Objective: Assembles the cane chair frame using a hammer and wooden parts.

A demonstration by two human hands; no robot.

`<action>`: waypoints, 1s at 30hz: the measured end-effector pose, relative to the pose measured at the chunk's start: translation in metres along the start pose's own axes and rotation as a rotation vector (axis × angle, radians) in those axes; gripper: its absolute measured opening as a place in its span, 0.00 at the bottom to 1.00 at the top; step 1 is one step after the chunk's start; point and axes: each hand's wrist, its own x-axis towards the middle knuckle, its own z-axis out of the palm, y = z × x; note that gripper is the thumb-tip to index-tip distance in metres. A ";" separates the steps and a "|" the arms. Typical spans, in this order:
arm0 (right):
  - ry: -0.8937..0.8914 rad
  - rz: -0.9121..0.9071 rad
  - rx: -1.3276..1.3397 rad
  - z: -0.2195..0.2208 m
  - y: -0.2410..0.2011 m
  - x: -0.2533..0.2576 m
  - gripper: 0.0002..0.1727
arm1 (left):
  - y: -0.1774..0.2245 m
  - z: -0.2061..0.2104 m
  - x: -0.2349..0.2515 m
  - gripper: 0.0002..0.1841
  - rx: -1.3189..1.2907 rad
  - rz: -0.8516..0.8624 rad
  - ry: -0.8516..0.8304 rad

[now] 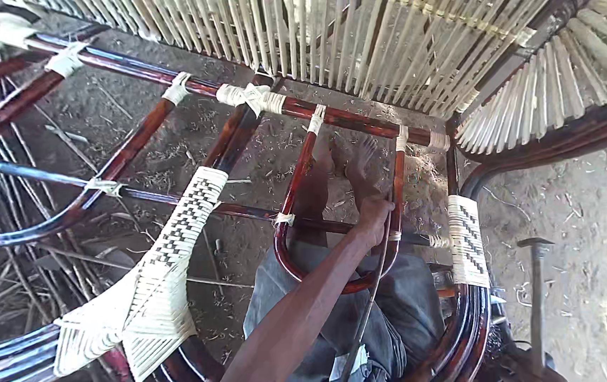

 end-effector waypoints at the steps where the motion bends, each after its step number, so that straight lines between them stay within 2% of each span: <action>1: 0.024 0.040 -0.025 0.009 0.009 0.010 0.22 | 0.000 -0.001 -0.008 0.17 0.010 0.018 0.001; 4: 0.102 -0.098 -0.197 0.030 0.050 0.040 0.20 | 0.000 -0.017 -0.042 0.21 0.227 0.164 0.028; 7: 0.141 0.130 -0.477 0.042 0.032 0.042 0.21 | -0.011 -0.037 -0.087 0.16 0.534 0.265 0.063; 10: 0.203 0.150 -0.521 0.049 0.034 0.047 0.20 | -0.033 -0.045 -0.104 0.16 0.732 0.194 0.053; 14: 0.187 0.172 -0.454 0.048 0.039 0.051 0.20 | -0.036 -0.046 -0.103 0.15 0.691 0.124 0.039; 16: 0.200 0.144 -0.460 0.042 0.056 0.066 0.21 | -0.037 -0.046 -0.102 0.16 0.657 0.134 0.020; 20: 0.177 0.211 -0.589 0.050 0.025 0.066 0.18 | -0.039 -0.046 -0.098 0.15 0.676 0.174 0.021; 22: 0.174 0.286 -0.653 0.052 0.017 0.072 0.20 | -0.039 -0.043 -0.098 0.14 0.703 0.200 0.036; 25: 0.270 0.207 -0.748 0.044 0.059 0.106 0.21 | -0.037 -0.039 -0.097 0.14 0.760 0.236 0.078; 27: 0.280 0.203 -0.736 0.041 0.062 0.111 0.19 | -0.036 -0.039 -0.097 0.17 0.759 0.242 0.099; 30: 0.332 0.255 -0.700 0.052 0.036 0.090 0.20 | -0.038 -0.041 -0.095 0.13 0.700 0.201 0.083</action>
